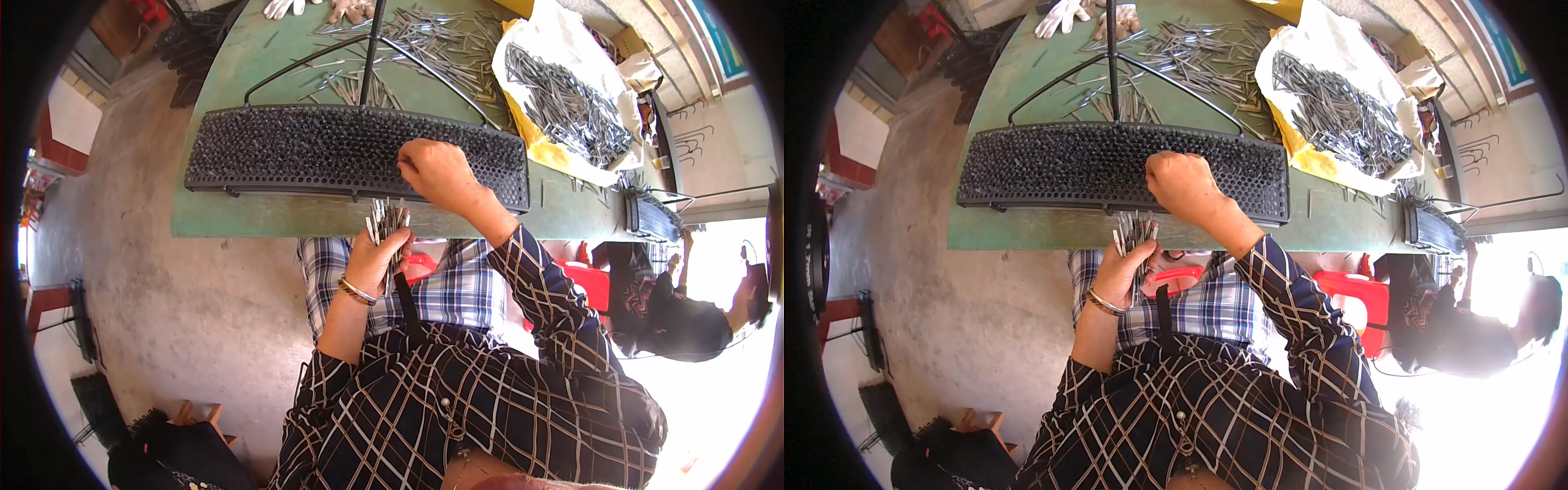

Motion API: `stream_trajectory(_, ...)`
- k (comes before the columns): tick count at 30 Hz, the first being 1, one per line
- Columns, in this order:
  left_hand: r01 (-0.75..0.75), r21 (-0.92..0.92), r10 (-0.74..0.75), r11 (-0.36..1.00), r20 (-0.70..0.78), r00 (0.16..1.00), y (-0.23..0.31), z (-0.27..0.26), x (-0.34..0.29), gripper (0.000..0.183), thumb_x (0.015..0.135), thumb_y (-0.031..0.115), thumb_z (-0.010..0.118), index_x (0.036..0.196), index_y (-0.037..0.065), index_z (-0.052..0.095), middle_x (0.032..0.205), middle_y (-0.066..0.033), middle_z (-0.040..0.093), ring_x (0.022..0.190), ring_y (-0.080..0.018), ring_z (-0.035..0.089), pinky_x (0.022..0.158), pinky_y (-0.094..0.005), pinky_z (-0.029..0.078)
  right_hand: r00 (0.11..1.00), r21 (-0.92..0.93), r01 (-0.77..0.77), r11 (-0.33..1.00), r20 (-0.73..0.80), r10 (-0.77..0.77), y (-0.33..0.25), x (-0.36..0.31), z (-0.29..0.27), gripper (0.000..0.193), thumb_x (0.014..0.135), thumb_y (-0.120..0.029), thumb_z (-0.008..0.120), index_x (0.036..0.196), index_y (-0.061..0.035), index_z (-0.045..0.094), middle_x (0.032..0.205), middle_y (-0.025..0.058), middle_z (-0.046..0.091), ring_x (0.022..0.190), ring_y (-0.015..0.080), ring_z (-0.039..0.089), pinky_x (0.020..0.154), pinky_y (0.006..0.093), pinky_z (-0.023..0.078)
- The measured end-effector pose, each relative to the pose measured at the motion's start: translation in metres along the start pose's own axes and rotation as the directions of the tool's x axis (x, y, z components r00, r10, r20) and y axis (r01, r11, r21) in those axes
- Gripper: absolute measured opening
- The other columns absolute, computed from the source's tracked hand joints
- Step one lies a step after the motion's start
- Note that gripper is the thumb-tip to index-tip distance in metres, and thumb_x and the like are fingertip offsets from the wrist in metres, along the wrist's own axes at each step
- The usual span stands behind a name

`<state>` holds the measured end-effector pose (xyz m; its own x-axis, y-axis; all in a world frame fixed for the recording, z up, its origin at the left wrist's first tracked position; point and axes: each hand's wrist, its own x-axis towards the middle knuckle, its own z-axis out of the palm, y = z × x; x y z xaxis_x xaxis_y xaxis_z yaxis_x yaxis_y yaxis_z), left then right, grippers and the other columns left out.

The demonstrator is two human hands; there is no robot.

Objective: Manually placing metal spokes into a template for assembly on a fabrication floor.

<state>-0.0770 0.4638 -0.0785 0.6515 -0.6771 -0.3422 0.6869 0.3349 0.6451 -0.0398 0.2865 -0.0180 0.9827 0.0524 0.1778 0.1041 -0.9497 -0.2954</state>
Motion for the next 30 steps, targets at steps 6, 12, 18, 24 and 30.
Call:
stream_trajectory(6, 0.048, -0.012, -0.048, 0.999, -0.010, 0.999, 0.000, 0.000, -0.002, 0.031, 0.086, 0.012, 0.063, 0.113, 0.002, 0.054, 0.081, -0.0055, 0.062, 0.062, -0.0099, 0.057, 0.046, -0.0225, 0.045, 0.981, 0.202, -0.055, 0.978, -0.171, 0.091, -0.011, 0.005, -0.018, 0.014, 0.078, -0.016, 0.063, 0.082, -0.0028, 0.062, 0.067, 0.0114, 0.058, 0.059, 0.0300, 0.057, 0.055, 0.0382, 0.045)
stream_trajectory(12, 0.028, 0.009, -0.028, 1.000, -0.010, 1.000, 0.002, -0.001, -0.001, 0.032, 0.086, 0.012, 0.063, 0.115, 0.002, 0.053, 0.081, -0.0053, 0.061, 0.064, -0.0101, 0.057, 0.046, -0.0228, 0.044, 0.957, 0.215, -0.047, 0.976, -0.269, 0.106, -0.009, -0.007, -0.011, 0.011, 0.077, -0.012, 0.064, 0.082, -0.0018, 0.062, 0.065, 0.0097, 0.055, 0.056, 0.0273, 0.055, 0.054, 0.0370, 0.044)
stream_trajectory(18, 0.008, 0.073, -0.008, 0.997, -0.005, 1.000, -0.001, 0.001, -0.004, 0.035, 0.086, 0.012, 0.062, 0.119, 0.003, 0.052, 0.082, -0.0037, 0.061, 0.063, -0.0093, 0.054, 0.045, -0.0219, 0.043, 0.960, 0.159, -0.012, 0.987, -0.275, 0.056, -0.010, -0.014, -0.013, 0.010, 0.078, -0.012, 0.064, 0.082, -0.0030, 0.062, 0.067, 0.0090, 0.057, 0.060, 0.0269, 0.057, 0.056, 0.0368, 0.046)
stream_trajectory(24, 0.051, -0.003, -0.051, 0.999, -0.016, 0.999, 0.005, 0.007, -0.003, 0.031, 0.087, 0.012, 0.062, 0.115, 0.002, 0.052, 0.080, -0.0045, 0.059, 0.063, -0.0090, 0.055, 0.044, -0.0215, 0.042, 0.969, 0.129, 0.086, 0.988, -0.241, -0.053, -0.004, -0.009, -0.010, 0.008, 0.078, -0.011, 0.063, 0.082, -0.0041, 0.061, 0.073, 0.0083, 0.058, 0.064, 0.0285, 0.059, 0.060, 0.0375, 0.046)
stream_trajectory(30, 0.060, -0.015, -0.060, 0.998, -0.041, 0.997, 0.004, 0.007, -0.002, 0.033, 0.087, 0.012, 0.063, 0.118, 0.004, 0.052, 0.081, -0.0049, 0.059, 0.060, -0.0078, 0.052, 0.043, -0.0210, 0.041, 0.981, 0.018, 0.100, 0.995, -0.168, -0.095, -0.004, -0.010, -0.012, 0.008, 0.079, -0.012, 0.063, 0.083, -0.0043, 0.062, 0.076, 0.0090, 0.060, 0.070, 0.0293, 0.060, 0.068, 0.0377, 0.047)
